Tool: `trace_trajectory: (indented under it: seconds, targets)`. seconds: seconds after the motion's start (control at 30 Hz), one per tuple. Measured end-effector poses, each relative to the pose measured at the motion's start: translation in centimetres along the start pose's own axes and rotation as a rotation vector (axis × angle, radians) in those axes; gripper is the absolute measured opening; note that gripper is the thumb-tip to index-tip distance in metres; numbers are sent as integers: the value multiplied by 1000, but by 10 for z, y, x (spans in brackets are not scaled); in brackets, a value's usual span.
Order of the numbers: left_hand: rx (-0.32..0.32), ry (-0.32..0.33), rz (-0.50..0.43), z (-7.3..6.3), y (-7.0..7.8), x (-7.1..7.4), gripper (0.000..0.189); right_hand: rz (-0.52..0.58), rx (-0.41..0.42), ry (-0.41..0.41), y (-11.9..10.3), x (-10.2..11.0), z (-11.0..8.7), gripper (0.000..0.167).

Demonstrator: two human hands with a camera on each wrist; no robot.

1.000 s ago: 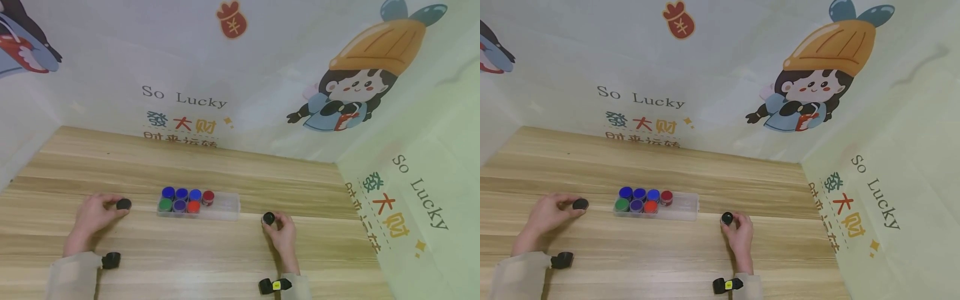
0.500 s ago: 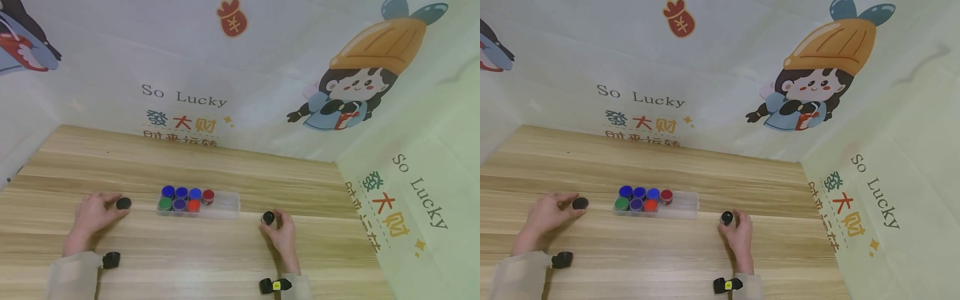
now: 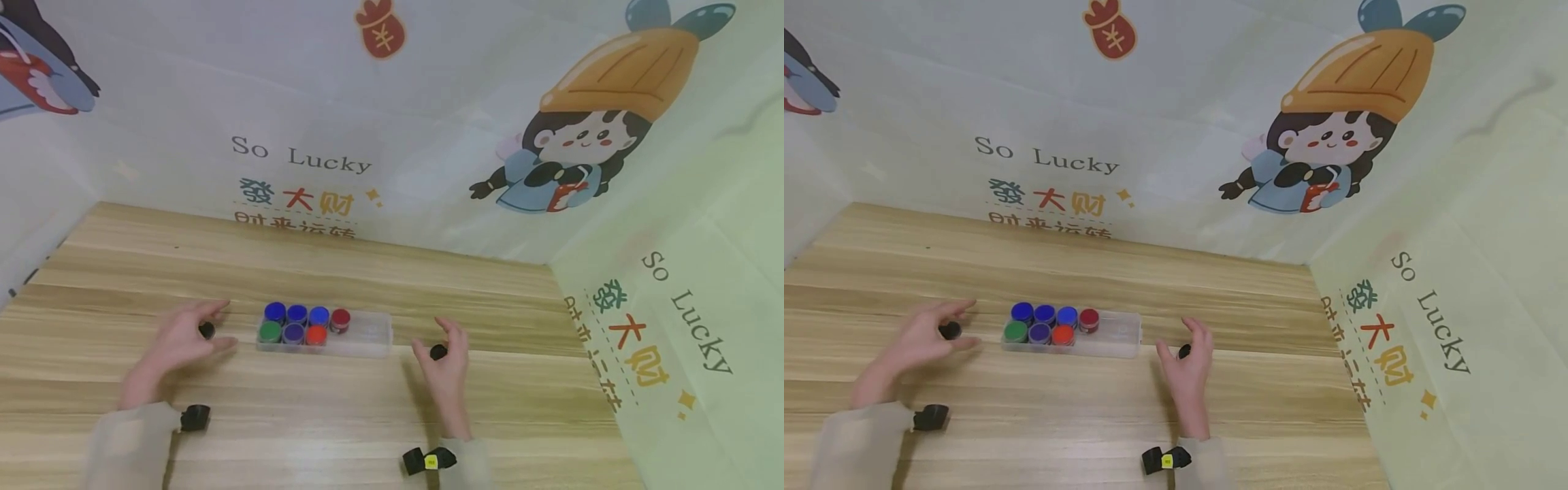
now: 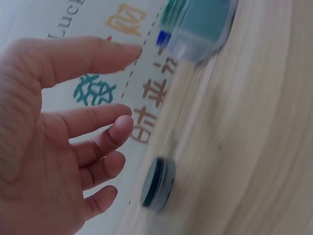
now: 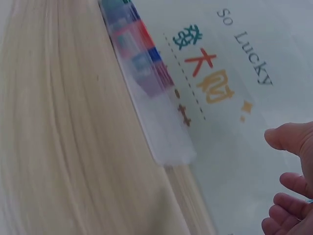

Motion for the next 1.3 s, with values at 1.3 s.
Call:
trace_trajectory:
  seconds: [1.3]
  targets:
    - [12, -54, -11, 24, 15, -46, 87, -181, 135, -366, -75, -127, -25, 30]
Point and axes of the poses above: each hand's wrist, its own z-axis towards the middle knuckle, its own x-axis out of the back of the hand, y = z × x, the point moved 9 cm from there along z, towards the middle knuckle, and after that the axes turned 12 degrees about -z, right-handed, at the moved point
